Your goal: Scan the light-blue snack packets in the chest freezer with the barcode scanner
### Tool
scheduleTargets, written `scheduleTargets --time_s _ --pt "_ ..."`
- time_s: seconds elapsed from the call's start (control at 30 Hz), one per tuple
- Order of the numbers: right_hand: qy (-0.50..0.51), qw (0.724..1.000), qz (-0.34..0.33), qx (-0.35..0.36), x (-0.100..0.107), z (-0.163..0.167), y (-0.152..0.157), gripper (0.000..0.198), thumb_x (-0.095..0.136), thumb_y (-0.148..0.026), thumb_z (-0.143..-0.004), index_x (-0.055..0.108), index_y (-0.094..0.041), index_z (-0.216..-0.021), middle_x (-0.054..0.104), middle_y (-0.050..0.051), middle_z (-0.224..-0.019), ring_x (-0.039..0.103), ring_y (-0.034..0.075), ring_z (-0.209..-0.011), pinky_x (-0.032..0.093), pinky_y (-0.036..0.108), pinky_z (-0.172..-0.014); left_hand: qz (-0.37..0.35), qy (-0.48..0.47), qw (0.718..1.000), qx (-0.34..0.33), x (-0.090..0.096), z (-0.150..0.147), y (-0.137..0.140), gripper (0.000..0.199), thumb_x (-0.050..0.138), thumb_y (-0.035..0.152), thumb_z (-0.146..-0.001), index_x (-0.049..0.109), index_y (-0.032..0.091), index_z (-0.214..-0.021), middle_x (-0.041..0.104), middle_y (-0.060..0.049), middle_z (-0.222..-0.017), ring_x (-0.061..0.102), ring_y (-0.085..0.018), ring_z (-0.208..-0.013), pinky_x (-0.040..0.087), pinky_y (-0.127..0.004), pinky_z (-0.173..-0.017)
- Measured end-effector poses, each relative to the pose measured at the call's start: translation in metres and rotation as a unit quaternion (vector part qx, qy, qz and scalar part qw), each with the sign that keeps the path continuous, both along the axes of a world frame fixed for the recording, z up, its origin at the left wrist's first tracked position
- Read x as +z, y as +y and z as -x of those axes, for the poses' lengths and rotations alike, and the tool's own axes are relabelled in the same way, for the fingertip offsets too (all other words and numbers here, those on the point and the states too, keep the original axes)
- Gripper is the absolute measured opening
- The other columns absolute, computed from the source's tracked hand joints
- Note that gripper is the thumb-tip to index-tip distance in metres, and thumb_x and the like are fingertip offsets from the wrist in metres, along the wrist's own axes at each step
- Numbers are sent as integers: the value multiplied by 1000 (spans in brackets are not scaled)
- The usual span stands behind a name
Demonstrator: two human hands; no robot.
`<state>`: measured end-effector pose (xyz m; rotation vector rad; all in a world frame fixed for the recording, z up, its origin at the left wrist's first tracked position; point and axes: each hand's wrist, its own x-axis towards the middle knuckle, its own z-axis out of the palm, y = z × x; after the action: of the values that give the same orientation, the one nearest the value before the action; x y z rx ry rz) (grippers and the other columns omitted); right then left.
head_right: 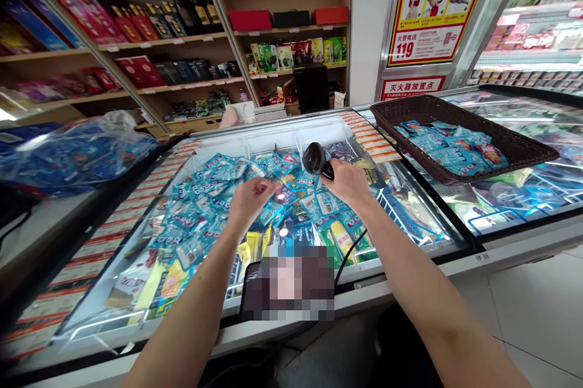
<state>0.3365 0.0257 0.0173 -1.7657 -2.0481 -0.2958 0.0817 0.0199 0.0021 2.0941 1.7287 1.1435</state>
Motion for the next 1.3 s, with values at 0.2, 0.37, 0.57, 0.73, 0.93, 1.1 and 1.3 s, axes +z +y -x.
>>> scheduleTargets --time_s 0.2,0.37,0.57,0.73,0.93,1.1,1.3 --pt "-2 1000 -1 3 -1 1 1 40 44 -50 -83 59 -18 -101 68 10 -86 62 24 -78 40 31 -66 82 105 988 -79 -11 -30 -3 38 59 60 -66 66 23 -65 61 -3 -66 53 -15 -56 27 -23 -47" --pt "-5 1000 5 9 0 3 0 41 45 -51 -83 59 -17 -104 68 11 -86 62 24 -80 40 31 -69 58 114 983 -131 -14 -45 -3 37 64 58 -62 63 22 -65 61 -3 -71 54 -16 -61 34 -25 -53" --pt "-5 1000 9 2 0 2 1 41 46 -50 -83 58 -17 -104 68 10 -86 62 24 -79 40 31 -66 124 -48 982 -131 -16 -43 2 38 65 53 -64 57 20 -80 58 -2 -68 53 -14 -59 38 -24 -50" --pt "-5 1000 4 12 -2 2 0 40 45 -50 -83 58 -19 -103 68 10 -86 62 25 -77 40 31 -64 128 -289 946 -78 -16 -26 10 40 63 46 -71 47 21 -97 55 2 -65 51 -11 -49 40 -22 -45" --pt "-13 998 7 56 -2 5 -2 36 48 -47 -82 57 -19 -103 68 8 -89 62 23 -78 38 29 -62 44 -266 962 -45 -20 -15 16 37 60 42 -75 53 21 -105 52 3 -60 38 -6 -43 29 -19 -42" --pt "-31 991 6 129 -2 7 -6 38 52 -43 -79 55 -20 -109 67 6 -93 62 21 -80 38 28 -65 -24 -212 977 -19 -23 -16 16 34 57 41 -77 58 20 -105 59 0 -66 51 -11 -57 36 -21 -51" --pt "-64 982 2 176 -1 8 -10 41 50 -42 -80 54 -19 -113 67 6 -92 61 21 -77 35 28 -62 -49 -163 984 43 -15 -15 8 30 55 44 -78 62 21 -97 67 -3 -81 59 -15 -70 42 -24 -63"
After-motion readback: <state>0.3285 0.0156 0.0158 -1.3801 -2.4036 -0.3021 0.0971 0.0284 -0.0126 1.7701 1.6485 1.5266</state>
